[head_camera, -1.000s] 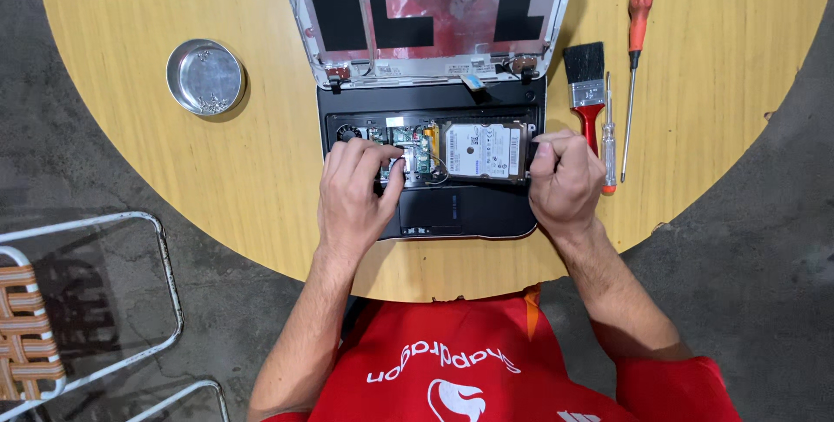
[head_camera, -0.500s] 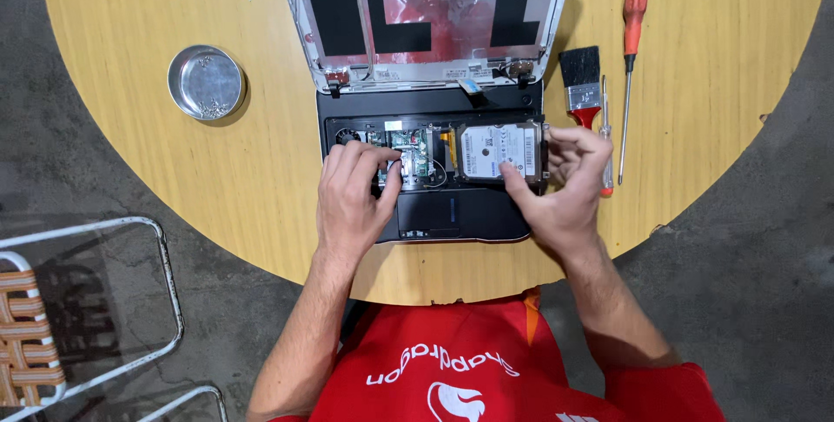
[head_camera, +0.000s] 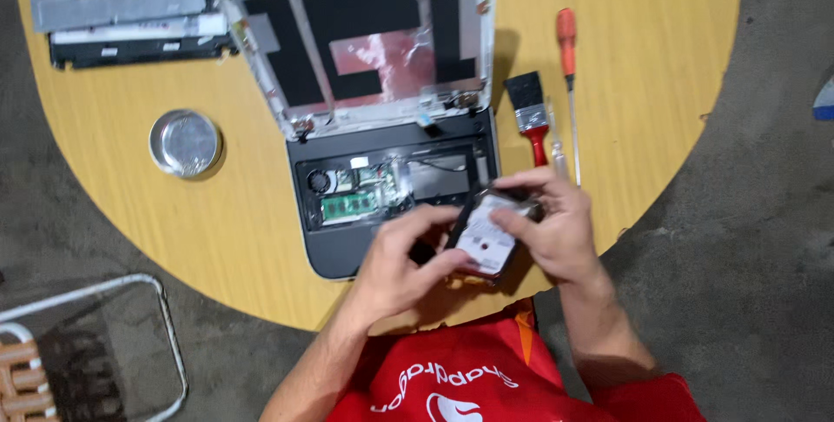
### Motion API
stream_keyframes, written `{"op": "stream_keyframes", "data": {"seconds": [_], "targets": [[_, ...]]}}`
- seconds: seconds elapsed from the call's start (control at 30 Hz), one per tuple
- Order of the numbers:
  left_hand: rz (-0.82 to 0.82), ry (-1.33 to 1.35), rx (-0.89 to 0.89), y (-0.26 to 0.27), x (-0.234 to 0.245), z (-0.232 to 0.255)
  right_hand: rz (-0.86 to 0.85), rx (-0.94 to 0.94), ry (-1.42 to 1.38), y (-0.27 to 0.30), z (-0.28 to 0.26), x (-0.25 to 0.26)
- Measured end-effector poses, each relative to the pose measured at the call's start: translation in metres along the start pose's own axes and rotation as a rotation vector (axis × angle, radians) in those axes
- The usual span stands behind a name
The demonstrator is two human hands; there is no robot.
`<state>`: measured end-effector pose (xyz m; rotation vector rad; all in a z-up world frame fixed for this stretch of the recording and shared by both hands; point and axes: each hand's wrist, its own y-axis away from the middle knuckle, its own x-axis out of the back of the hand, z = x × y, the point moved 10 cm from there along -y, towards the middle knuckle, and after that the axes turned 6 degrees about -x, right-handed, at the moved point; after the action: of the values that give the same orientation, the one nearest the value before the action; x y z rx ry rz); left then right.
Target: The person uses a screwdriver to remove screws from a disassembled laptop and places them into a small metal container. They then lift and remove the hard drive from the laptop chassis and set it on the table.
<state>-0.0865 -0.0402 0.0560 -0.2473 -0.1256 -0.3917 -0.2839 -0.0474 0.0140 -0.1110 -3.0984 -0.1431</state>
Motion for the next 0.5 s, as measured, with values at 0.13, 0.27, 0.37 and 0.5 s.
{"op": "stream_keyframes", "data": {"seconds": [0.13, 0.27, 0.37, 0.5], "targets": [[-0.003, 0.173, 0.186, -0.006, -0.034, -0.036, 0.039, 0.037, -0.051, -0.002, -0.003, 0.018], [0.137, 0.354, 0.369, -0.018, -0.054, -0.056, 0.055, -0.048, -0.17, -0.001, 0.0, 0.041], [0.167, 0.363, 0.39, -0.035, -0.07, -0.053, 0.046, -0.076, -0.176, -0.001, -0.001, 0.058], [0.003, 0.239, 0.411, -0.053, -0.103, -0.056, 0.176, -0.21, -0.277, -0.003, 0.026, 0.109]]}}
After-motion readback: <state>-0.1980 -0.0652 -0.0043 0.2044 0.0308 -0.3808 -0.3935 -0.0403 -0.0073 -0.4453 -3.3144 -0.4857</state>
